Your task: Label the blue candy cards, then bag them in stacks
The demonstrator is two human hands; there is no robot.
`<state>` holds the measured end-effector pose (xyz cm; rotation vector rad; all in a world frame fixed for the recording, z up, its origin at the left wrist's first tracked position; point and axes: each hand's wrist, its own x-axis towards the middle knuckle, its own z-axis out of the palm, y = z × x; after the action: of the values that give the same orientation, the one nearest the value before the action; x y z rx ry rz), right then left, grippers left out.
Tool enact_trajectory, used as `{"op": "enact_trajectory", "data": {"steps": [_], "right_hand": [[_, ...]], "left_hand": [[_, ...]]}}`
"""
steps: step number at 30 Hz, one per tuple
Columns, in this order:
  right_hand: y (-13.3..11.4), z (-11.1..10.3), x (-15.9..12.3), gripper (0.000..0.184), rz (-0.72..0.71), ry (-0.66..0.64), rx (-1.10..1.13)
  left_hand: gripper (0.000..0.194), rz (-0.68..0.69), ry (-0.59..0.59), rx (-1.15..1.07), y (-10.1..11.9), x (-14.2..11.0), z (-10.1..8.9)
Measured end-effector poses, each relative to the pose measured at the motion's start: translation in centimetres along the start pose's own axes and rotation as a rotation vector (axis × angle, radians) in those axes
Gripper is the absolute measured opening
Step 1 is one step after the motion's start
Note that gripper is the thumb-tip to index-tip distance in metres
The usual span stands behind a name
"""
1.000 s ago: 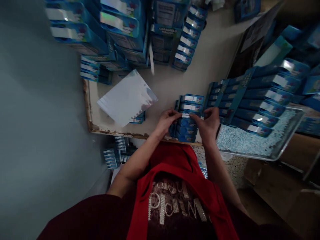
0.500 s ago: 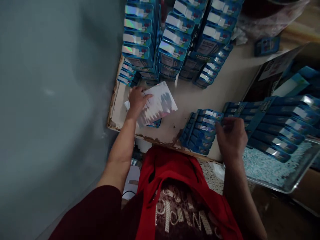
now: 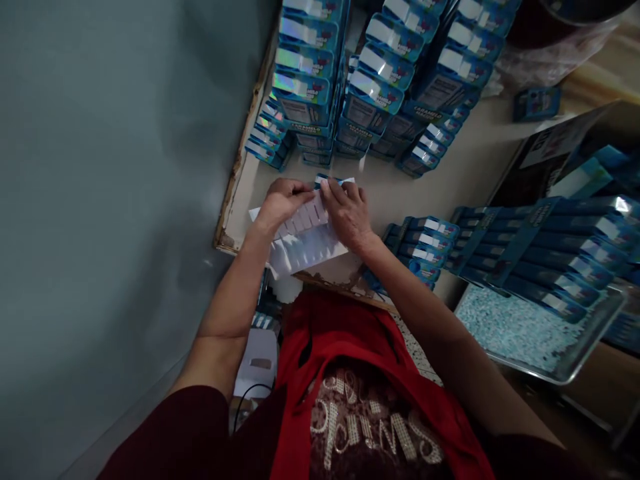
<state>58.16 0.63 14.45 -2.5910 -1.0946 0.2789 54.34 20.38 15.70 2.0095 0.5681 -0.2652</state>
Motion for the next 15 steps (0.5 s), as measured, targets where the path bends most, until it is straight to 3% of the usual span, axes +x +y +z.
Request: {"op": "enact_trajectory", "data": {"steps": [4,8,15], "right_hand": [[-0.3,1.0,-1.8,0.067,-0.013,-0.035,-0.006],[-0.8,1.2,-2.8,0.067,0.003,-0.064,-0.01],[-1.4,0.2,-2.4,0.06,0.032,0.033,0.007]], "left_hand": [[0.019,-0.103,-0.058,-0.087,-0.4,0.3,0.3],[0.016,-0.081,-0.076,-0.055,-0.4,0.1,0.1],[0.019,-0.028,-0.062,0.087,-0.2,-0.5,-0.5]]}}
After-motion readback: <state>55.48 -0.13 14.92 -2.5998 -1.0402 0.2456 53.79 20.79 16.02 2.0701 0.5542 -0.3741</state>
